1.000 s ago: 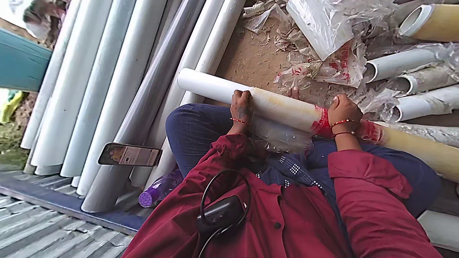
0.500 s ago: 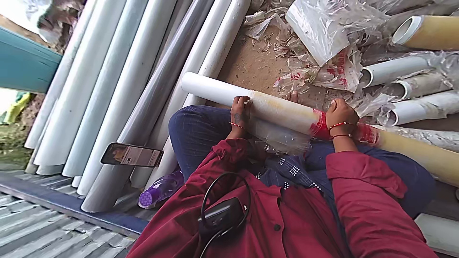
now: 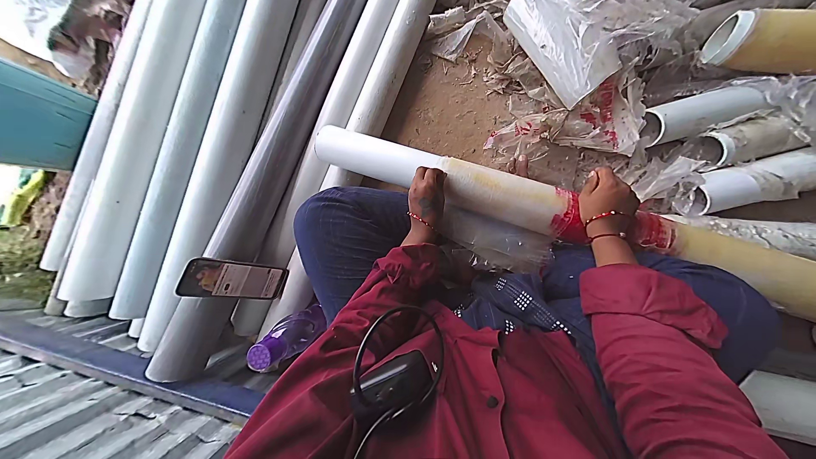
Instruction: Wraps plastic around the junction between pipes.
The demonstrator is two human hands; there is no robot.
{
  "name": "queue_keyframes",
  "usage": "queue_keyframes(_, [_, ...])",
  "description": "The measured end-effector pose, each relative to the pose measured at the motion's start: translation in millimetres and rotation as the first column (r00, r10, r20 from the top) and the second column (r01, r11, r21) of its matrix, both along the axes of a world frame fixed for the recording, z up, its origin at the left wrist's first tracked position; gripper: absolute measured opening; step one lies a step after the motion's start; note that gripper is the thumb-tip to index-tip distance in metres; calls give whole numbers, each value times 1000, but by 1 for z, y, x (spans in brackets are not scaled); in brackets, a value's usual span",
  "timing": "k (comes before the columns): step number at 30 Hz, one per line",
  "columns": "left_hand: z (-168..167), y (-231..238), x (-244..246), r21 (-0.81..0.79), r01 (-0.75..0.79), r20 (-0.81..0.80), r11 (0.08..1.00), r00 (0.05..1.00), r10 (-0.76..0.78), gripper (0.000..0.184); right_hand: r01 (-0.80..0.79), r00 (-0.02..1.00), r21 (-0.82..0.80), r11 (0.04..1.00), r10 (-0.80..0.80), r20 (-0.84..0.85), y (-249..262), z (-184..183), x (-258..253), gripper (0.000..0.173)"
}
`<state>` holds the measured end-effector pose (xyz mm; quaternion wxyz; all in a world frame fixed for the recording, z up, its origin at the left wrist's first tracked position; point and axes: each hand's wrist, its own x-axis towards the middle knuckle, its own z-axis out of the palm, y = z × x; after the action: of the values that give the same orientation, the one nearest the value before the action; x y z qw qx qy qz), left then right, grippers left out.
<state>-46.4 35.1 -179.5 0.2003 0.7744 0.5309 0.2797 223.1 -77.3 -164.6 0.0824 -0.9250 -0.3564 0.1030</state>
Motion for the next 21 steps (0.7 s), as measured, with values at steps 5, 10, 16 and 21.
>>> queue_keyframes(5, [3, -3, 0, -15, 0, 18, 1000, 1000, 0, 17, -10, 1000, 6, 1000, 10, 0, 0, 1, 0, 37])
queue_keyframes(10, [11, 0, 4, -103, -37, -4, 994, 999, 36, 18, 2, 1000, -3, 1000, -2, 3, 1, 1, -1, 38])
queue_keyframes(16, [6, 6, 6, -99, -4, -91, 995, 996, -5, 20, -4, 1000, -14, 1000, 4, 7, 1, -1, 0, 38])
queue_keyframes(21, [2, 11, 6, -150, 45, -153, 988, 986, -69, 21, -4, 1000, 0, 1000, 4, -11, -3, 1, -2, 38])
